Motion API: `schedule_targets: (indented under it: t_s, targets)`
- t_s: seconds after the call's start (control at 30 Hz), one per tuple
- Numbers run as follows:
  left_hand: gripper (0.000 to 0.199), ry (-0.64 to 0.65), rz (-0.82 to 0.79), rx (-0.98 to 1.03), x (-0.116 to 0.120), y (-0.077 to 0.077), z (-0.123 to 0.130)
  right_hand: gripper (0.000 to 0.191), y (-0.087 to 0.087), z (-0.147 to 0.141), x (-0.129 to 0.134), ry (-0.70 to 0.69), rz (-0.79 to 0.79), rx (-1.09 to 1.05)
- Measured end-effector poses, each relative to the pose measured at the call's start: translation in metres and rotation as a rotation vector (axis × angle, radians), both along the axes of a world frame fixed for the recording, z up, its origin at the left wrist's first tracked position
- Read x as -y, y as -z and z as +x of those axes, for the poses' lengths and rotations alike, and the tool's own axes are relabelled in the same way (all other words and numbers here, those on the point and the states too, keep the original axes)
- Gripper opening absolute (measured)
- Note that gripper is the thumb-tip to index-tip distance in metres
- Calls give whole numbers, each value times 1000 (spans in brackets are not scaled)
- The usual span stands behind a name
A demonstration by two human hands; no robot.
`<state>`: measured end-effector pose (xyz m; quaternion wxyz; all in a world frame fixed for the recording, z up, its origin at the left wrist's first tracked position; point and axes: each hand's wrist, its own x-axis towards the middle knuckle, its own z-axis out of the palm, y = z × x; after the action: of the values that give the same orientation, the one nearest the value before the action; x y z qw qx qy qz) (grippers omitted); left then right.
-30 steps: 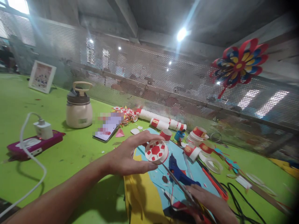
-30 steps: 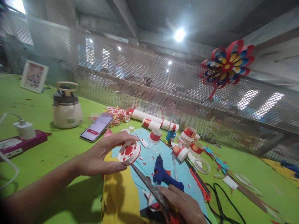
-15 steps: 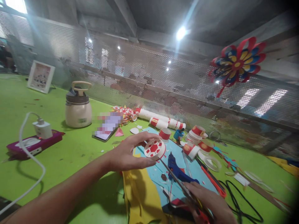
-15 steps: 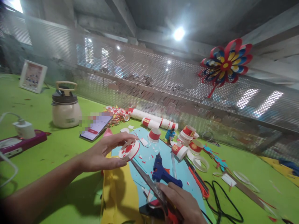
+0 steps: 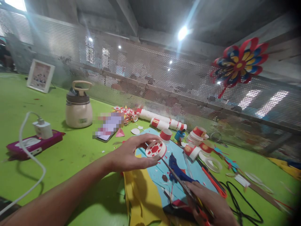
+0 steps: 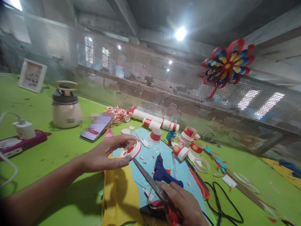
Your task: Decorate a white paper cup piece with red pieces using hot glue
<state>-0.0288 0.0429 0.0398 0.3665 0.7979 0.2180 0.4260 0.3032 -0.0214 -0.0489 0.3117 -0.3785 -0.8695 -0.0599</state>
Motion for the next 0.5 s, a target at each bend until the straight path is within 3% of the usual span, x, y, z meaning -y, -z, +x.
schedule_targets:
  t_s: [0.5]
  targets:
    - [42,-6,1,-60,0,-1,0,44,-6,-5,5,25,11,5]
